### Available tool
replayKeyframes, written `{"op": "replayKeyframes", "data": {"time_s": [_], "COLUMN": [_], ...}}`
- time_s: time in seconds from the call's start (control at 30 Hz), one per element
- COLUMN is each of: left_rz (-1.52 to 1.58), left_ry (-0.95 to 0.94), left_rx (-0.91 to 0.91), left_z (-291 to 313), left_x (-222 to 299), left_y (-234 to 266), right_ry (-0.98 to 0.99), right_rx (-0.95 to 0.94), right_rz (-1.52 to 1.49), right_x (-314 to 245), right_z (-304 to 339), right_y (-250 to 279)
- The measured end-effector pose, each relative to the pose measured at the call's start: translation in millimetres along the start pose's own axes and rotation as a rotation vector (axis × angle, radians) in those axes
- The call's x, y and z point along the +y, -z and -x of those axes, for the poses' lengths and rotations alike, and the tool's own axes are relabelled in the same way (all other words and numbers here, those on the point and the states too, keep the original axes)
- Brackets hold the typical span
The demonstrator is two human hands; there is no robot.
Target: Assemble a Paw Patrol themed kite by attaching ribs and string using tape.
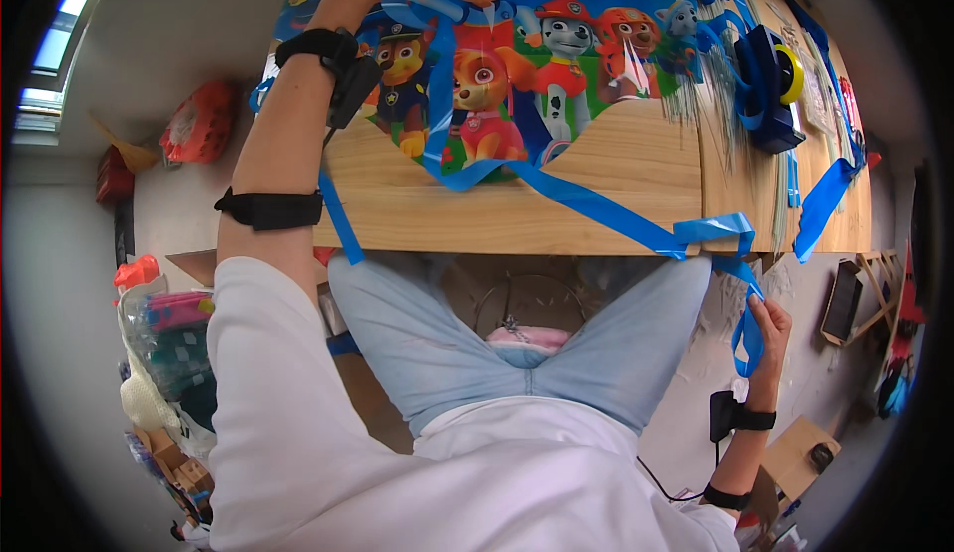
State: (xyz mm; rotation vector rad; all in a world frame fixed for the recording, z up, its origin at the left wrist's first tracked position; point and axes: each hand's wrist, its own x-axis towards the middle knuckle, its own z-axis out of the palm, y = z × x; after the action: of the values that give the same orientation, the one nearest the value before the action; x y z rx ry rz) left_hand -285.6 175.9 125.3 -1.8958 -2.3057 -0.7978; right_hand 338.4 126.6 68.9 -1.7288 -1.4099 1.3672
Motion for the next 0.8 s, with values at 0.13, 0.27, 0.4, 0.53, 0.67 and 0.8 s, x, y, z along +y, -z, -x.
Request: {"op": "replayKeyframes", "data": {"time_s": [0.13, 0.27, 0.4, 0.53, 0.67, 0.8], "left_rz": [-0.142, 0.094, -0.009, 0.081, 0.143, -0.040], "left_ry": [-0.054, -0.113, -0.194, -0.187, 0.241, 0.069], "left_rx": [-0.160, -0.540, -0.622, -0.284, 0.098, 0.101], "left_z": [43, 129, 133, 78, -16, -23], "left_x": [54, 87, 76, 51, -15, 25], "left_y": [-32, -62, -89, -96, -52, -10], "right_ry": [-0.032, -0.040, -0.023, -0.043, -0.114, -0.150], "right_rx": [-0.030, -0.042, -0.095, -0.090, -0.244, -0.551], "right_rz": [0.090, 0.109, 0.145, 0.128, 0.141, 0.032], "right_x": [3, -1, -14, -22, -41, -59], "right_z": [6, 6, 4, 9, 26, 38], "right_y": [-6, -22, -30, -31, -56, -86]}}
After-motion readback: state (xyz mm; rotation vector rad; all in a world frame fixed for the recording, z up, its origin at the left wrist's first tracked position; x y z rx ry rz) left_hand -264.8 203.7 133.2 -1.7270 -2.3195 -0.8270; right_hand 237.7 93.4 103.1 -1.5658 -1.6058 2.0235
